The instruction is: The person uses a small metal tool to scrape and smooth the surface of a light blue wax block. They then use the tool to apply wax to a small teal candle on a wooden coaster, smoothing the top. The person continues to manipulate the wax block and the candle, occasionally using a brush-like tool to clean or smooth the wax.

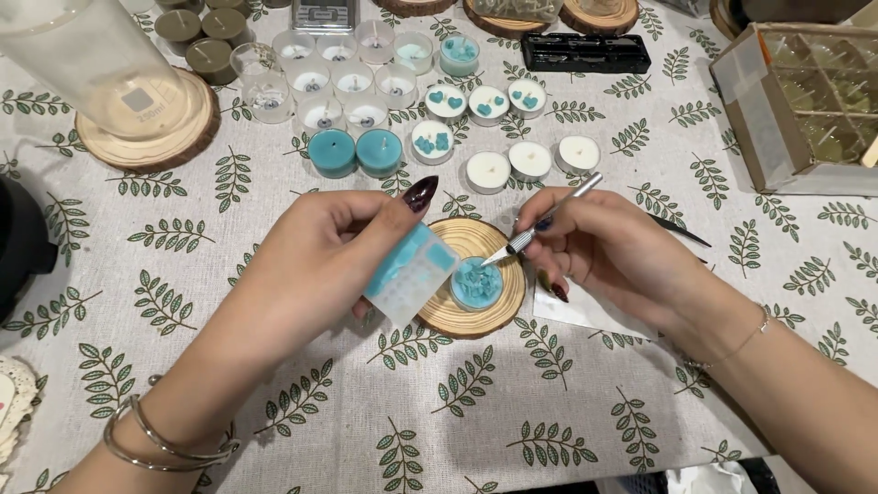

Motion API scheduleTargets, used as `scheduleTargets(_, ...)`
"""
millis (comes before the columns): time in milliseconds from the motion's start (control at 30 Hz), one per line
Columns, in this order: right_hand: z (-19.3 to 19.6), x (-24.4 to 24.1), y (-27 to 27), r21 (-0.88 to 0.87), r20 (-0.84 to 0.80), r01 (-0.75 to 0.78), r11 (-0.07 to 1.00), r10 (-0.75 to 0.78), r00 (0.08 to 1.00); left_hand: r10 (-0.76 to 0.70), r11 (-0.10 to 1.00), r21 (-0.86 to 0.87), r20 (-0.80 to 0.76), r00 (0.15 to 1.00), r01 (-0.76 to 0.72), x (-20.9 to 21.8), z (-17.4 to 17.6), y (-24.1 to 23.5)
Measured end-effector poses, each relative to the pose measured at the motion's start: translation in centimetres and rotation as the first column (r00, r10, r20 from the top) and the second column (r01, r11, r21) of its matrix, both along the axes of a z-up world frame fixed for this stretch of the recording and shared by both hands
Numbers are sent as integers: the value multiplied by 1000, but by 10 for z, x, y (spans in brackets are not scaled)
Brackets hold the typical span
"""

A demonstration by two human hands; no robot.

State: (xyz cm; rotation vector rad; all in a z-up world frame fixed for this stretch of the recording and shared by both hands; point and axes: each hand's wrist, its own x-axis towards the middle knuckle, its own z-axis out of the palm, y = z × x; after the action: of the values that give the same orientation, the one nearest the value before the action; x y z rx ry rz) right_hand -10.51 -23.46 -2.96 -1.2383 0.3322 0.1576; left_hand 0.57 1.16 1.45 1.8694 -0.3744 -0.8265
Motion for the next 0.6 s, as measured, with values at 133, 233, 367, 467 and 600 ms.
scheduleTargets(133, 1, 2, 1, -76, -62, 12, 997, -17, 998, 11, 998, -59, -35, 999, -13, 1, -1, 2)
scheduleTargets(233, 4, 2, 0, -69, -85, 9, 998, -15, 996, 10, 998, -60, -2, 1000, -10, 3, -2, 3)
scheduleTargets(367, 4, 1, -4, -88, -103, 50, 995, -59, 993, -6, 998, -60, 74, 997, 10, 6, -4, 5)
scheduleTargets(467, 2, 0, -9, -35, -79, 80, 996, -83, 993, -4, 997, -78, 65, 998, 9, 8, -6, 7)
scheduleTargets(600, 5, -4, -13, 132, 117, 51, 990, -67, 991, 64, 995, -86, 60, 996, -59, 11, -7, 8)
